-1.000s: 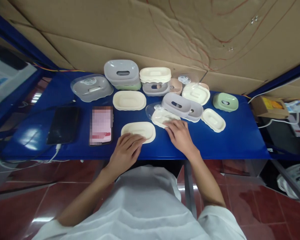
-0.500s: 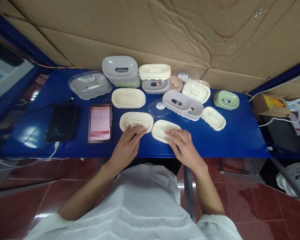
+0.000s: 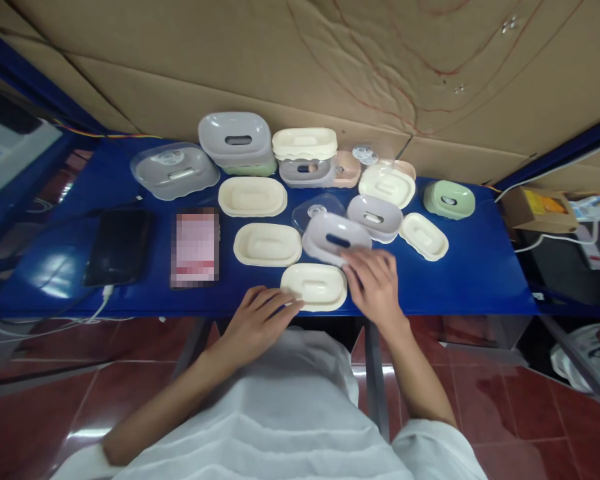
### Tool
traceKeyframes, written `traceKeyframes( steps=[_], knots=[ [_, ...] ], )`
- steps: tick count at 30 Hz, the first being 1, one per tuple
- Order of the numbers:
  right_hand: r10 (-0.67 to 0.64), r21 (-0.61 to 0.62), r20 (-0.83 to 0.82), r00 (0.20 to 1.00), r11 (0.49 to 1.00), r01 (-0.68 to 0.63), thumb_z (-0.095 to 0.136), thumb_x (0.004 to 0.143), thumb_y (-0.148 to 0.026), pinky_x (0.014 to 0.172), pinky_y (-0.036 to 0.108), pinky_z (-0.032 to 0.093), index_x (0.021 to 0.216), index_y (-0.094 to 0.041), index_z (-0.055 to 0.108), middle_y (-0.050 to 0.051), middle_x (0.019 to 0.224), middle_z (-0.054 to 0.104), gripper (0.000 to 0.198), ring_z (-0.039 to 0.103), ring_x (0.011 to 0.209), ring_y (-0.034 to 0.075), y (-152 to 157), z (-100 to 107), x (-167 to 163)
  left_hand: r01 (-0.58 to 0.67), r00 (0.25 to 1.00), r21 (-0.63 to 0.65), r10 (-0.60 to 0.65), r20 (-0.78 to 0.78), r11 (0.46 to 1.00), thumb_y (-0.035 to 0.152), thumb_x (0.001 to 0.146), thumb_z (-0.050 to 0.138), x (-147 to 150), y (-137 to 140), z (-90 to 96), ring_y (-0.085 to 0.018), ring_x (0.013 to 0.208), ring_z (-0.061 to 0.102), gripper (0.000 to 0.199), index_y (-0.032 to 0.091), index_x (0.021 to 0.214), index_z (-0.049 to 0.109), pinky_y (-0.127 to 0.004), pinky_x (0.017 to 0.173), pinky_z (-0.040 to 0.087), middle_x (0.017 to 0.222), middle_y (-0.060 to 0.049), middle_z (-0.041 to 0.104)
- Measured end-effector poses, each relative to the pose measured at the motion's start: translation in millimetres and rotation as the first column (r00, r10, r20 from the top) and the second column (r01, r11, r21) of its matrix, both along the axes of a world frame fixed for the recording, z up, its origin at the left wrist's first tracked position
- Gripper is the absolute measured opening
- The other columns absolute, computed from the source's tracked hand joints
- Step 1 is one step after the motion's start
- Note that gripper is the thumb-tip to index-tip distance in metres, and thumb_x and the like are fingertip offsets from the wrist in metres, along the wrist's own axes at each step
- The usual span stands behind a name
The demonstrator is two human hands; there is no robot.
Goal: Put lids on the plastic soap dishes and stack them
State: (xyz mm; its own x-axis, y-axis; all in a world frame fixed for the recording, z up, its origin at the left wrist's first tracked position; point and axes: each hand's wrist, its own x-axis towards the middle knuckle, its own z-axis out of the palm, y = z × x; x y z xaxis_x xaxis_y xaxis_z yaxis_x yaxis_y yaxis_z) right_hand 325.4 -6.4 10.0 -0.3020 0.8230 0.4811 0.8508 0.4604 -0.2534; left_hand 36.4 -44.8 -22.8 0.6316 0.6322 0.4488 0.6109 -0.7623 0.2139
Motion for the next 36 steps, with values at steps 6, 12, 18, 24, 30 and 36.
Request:
traceKeyframes(
  steps=[6,12,18,24,30,36],
  knots=[
    [0.146,-0.077,-0.006,0.989,0.986,-0.146,0.061,0.105,-0.017,0.112,0.053,0.050,0.141,-0.032,0.067,0.006,0.124,0.082,0.039,0.077,0.116,0.026,-61.6,-17.0,-16.7,-0.131,0.987,0.083,0.121,0.108,0.988,0.019,0.101,0.074,-5.4,-0.6,-2.0,-0.030,0.124,0.071,0.039,0.025,0.139,0.065,-0.045,0.102,0.056,0.141,-0.016,0.072],
    [0.270,-0.120,0.036,0.962,0.957,-0.264,0.061,0.107,-0.018,0.127,0.055,0.043,0.145,-0.027,0.066,0.008,0.139,0.077,0.040,0.066,0.141,0.026,-62.3,-28.5,-26.3,0.004,0.998,0.041,-0.007,0.065,0.999,0.015,0.106,0.065,-6.3,8.0,0.3,-0.028,0.138,0.067,0.022,0.019,0.127,0.069,-0.046,0.116,0.054,0.138,-0.009,0.076],
    [0.264,-0.155,-0.092,0.960,0.949,-0.276,0.053,0.109,-0.021,0.124,0.057,0.046,0.147,-0.030,0.065,0.007,0.140,0.076,0.041,0.068,0.139,0.026,-46.7,-17.3,-16.0,0.061,0.993,-0.020,-0.059,0.099,0.998,0.019,0.107,0.063,-12.7,8.6,-2.9,-0.027,0.141,0.067,0.026,0.021,0.132,0.070,-0.045,0.114,0.058,0.135,-0.009,0.078],
    [0.095,-0.091,0.030,0.995,0.992,-0.092,0.045,0.110,-0.017,0.121,0.055,0.045,0.155,-0.029,0.058,0.010,0.155,0.066,0.049,0.060,0.147,0.028,5.3,0.2,10.3,0.035,0.988,-0.023,-0.031,0.151,0.999,0.016,0.104,0.068,-31.1,-3.7,-0.6,-0.026,0.133,0.072,0.024,0.021,0.127,0.072,-0.044,0.110,0.059,0.129,-0.009,0.080],
    [-0.056,-0.018,0.205,0.977,0.998,0.061,0.048,0.109,-0.025,0.127,0.064,0.036,0.163,-0.023,0.050,0.016,0.167,0.053,0.053,0.047,0.157,0.036,62.4,6.1,30.6,-0.023,0.973,-0.062,0.037,0.230,0.998,0.015,0.100,0.072,-44.5,-10.7,-8.0,-0.027,0.131,0.072,0.026,0.022,0.126,0.072,-0.045,0.106,0.062,0.129,-0.010,0.080],
    [0.235,-0.207,0.337,0.912,0.963,-0.171,0.048,0.108,-0.018,0.131,0.070,0.023,0.166,-0.021,0.045,0.019,0.163,0.054,0.058,0.044,0.157,0.036,99.1,5.7,-10.0,0.001,0.963,-0.068,0.017,0.269,0.998,0.012,0.098,0.074,-36.0,0.0,-8.0,-0.028,0.133,0.070,0.028,0.020,0.125,0.071,-0.047,0.110,0.062,0.130,-0.010,0.079]
  ],
)
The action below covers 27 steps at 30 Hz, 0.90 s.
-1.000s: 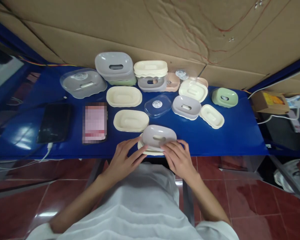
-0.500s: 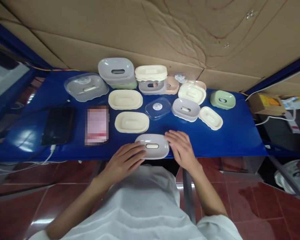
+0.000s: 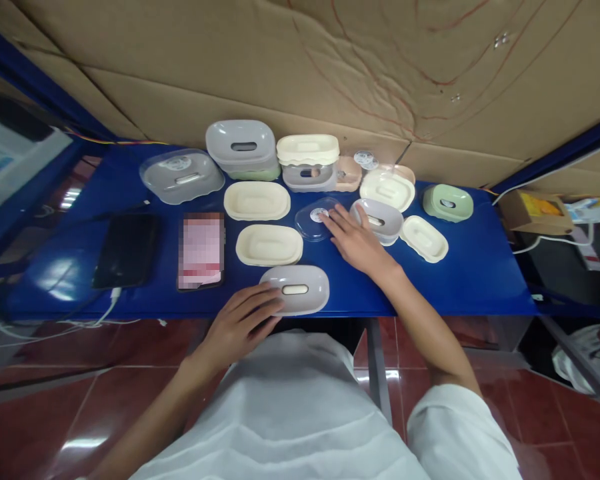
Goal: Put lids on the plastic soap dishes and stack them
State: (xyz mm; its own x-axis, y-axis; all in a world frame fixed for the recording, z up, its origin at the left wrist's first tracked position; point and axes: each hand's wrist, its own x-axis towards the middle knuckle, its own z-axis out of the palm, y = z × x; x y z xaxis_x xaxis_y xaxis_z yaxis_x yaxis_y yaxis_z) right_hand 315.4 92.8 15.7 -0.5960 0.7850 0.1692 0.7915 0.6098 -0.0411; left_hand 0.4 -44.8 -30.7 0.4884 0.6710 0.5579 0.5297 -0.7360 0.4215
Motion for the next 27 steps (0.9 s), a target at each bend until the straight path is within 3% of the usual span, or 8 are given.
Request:
traceKeyframes(
  steps=[3,6,10,15,20,23,27],
  knots=[
    [0.000,-0.034,-0.018,1.000,0.999,0.000,0.061,0.106,-0.036,0.130,0.069,0.026,0.158,-0.022,0.054,0.018,0.141,0.066,0.054,0.058,0.141,0.037,-10.0,-3.1,-6.8,0.008,1.000,-0.032,-0.007,0.023,0.999,0.012,0.098,0.074,0.1,2.1,0.2,-0.028,0.135,0.069,0.030,0.021,0.127,0.071,-0.048,0.112,0.061,0.131,-0.010,0.078],
    [-0.019,-0.058,-0.087,0.996,0.998,0.014,0.068,0.103,-0.051,0.128,0.063,0.033,0.155,-0.025,0.056,0.017,0.143,0.062,0.059,0.051,0.149,0.038,-34.4,-6.5,3.4,0.033,0.999,-0.066,-0.030,0.040,0.997,0.013,0.099,0.073,-2.2,1.8,-0.2,-0.028,0.138,0.067,0.032,0.021,0.129,0.070,-0.048,0.114,0.061,0.133,-0.011,0.077],
    [-0.092,-0.015,-0.122,0.988,0.996,0.091,0.061,0.108,-0.046,0.126,0.058,0.035,0.155,-0.028,0.056,0.015,0.156,0.061,0.050,0.053,0.152,0.035,-65.3,-7.6,18.3,-0.002,0.998,-0.079,0.006,0.062,0.997,0.016,0.100,0.074,-0.7,1.5,0.4,-0.031,0.147,0.059,0.032,0.024,0.130,0.069,-0.052,0.115,0.060,0.151,-0.015,0.062],
    [-0.161,0.027,-0.297,0.941,0.984,0.177,0.058,0.110,-0.043,0.118,0.049,0.045,0.151,-0.029,0.062,0.010,0.146,0.072,0.043,0.067,0.138,0.030,-90.3,-4.6,8.1,-0.078,0.996,-0.098,0.083,0.042,0.992,0.020,0.098,0.077,10.9,3.0,4.5,-0.032,0.144,0.061,0.038,0.024,0.134,0.065,-0.049,0.114,0.061,0.155,-0.017,0.056],
    [-0.032,-0.022,-0.329,0.944,0.999,0.027,0.063,0.108,-0.041,0.120,0.050,0.048,0.150,-0.032,0.065,0.008,0.148,0.071,0.043,0.064,0.142,0.028,-115.9,-8.6,-22.2,-0.115,0.990,-0.165,0.126,0.061,0.980,0.029,0.099,0.078,20.1,8.3,8.0,-0.035,0.149,0.057,0.076,0.026,0.164,0.039,-0.049,0.112,0.062,0.162,-0.022,0.050],
    [0.065,0.057,-0.242,0.968,0.997,-0.053,0.066,0.107,-0.036,0.130,0.055,0.040,0.152,-0.030,0.063,0.009,0.155,0.066,0.046,0.056,0.152,0.029,-126.8,-16.1,-33.1,-0.096,0.993,-0.214,0.108,0.046,0.972,0.033,0.102,0.075,20.2,11.3,7.9,-0.034,0.152,0.054,0.078,0.028,0.167,0.034,-0.049,0.114,0.061,0.166,-0.021,0.047],
    [0.111,0.135,-0.151,0.982,0.987,-0.091,0.067,0.107,-0.032,0.135,0.058,0.033,0.155,-0.032,0.060,0.007,0.155,0.067,0.048,0.054,0.153,0.028,-133.6,-27.0,-37.8,-0.098,0.994,-0.249,0.105,0.016,0.964,0.036,0.101,0.075,18.6,13.3,5.2,-0.033,0.152,0.055,0.072,0.027,0.164,0.041,-0.051,0.120,0.056,0.165,-0.018,0.052]
  ],
)
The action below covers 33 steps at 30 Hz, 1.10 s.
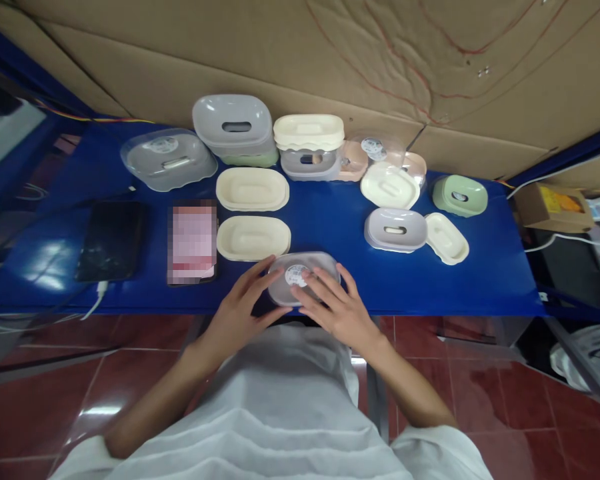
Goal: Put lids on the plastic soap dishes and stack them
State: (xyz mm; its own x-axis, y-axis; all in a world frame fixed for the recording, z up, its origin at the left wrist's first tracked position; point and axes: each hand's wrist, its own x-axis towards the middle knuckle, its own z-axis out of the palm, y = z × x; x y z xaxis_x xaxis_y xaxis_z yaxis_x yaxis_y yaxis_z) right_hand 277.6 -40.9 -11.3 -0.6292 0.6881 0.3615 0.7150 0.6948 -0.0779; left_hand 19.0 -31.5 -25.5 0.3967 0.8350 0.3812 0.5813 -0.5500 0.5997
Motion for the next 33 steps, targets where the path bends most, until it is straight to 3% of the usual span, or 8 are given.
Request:
traceKeyframes(
  steps=[4,10,15,20,25,33],
  knots=[
    [0.008,0.029,-0.079,0.997,1.000,-0.006,0.067,0.107,-0.028,0.136,0.058,0.031,0.157,-0.030,0.058,0.008,0.153,0.068,0.050,0.056,0.152,0.027,0.1,-5.2,3.3,-0.001,1.000,0.017,0.001,-0.001,1.000,0.040,0.100,0.076,1.2,-0.1,-1.2,-0.033,0.151,0.056,0.072,0.028,0.163,0.043,-0.052,0.119,0.057,0.164,-0.018,0.052],
    [0.003,-0.067,-0.292,0.957,0.997,-0.024,0.064,0.107,-0.027,0.130,0.058,0.044,0.166,-0.031,0.047,0.009,0.161,0.060,0.062,0.048,0.158,0.031,8.3,-2.0,17.6,0.011,0.999,0.016,-0.011,0.037,1.000,0.041,0.101,0.076,5.0,1.7,0.9,-0.034,0.152,0.054,0.074,0.033,0.166,0.041,-0.055,0.122,0.054,0.167,-0.016,0.050],
    [0.014,-0.073,-0.266,0.964,0.997,-0.034,0.073,0.103,-0.032,0.127,0.059,0.049,0.172,-0.030,0.037,0.012,0.163,0.058,0.078,0.046,0.159,0.035,11.0,-4.5,21.8,-0.005,1.000,0.017,0.005,-0.005,1.000,0.046,0.098,0.078,8.8,5.2,-3.7,-0.037,0.154,0.053,0.083,0.034,0.168,0.035,-0.058,0.118,0.055,0.169,-0.017,0.048],
    [-0.009,-0.045,-0.300,0.954,0.999,-0.005,0.075,0.101,-0.028,0.127,0.060,0.049,0.172,-0.034,0.035,0.011,0.164,0.057,0.082,0.048,0.157,0.035,8.8,-9.0,21.2,-0.018,0.998,0.027,0.019,-0.063,0.999,0.045,0.100,0.077,10.6,4.9,-7.4,-0.036,0.156,0.050,0.086,0.031,0.170,0.031,-0.055,0.118,0.054,0.171,-0.018,0.045],
    [-0.038,-0.065,-0.317,0.948,0.998,0.018,0.075,0.101,-0.025,0.128,0.060,0.049,0.172,-0.036,0.034,0.008,0.172,0.046,0.083,0.042,0.161,0.035,4.9,-9.2,22.5,0.007,0.994,-0.008,-0.007,-0.111,1.000,0.044,0.103,0.073,11.4,5.3,-5.3,-0.035,0.159,0.045,0.078,0.030,0.168,0.034,-0.052,0.121,0.050,0.173,-0.017,0.043],
    [-0.033,-0.059,-0.258,0.966,0.998,0.019,0.075,0.100,-0.020,0.128,0.058,0.049,0.173,-0.035,0.032,0.007,0.177,0.037,0.086,0.040,0.162,0.035,0.8,-10.1,31.9,0.000,0.992,-0.062,-0.008,-0.123,0.998,0.041,0.101,0.075,15.2,5.8,1.1,-0.038,0.148,0.056,0.068,0.032,0.161,0.045,-0.056,0.116,0.052,0.169,-0.016,0.046]
  ],
)
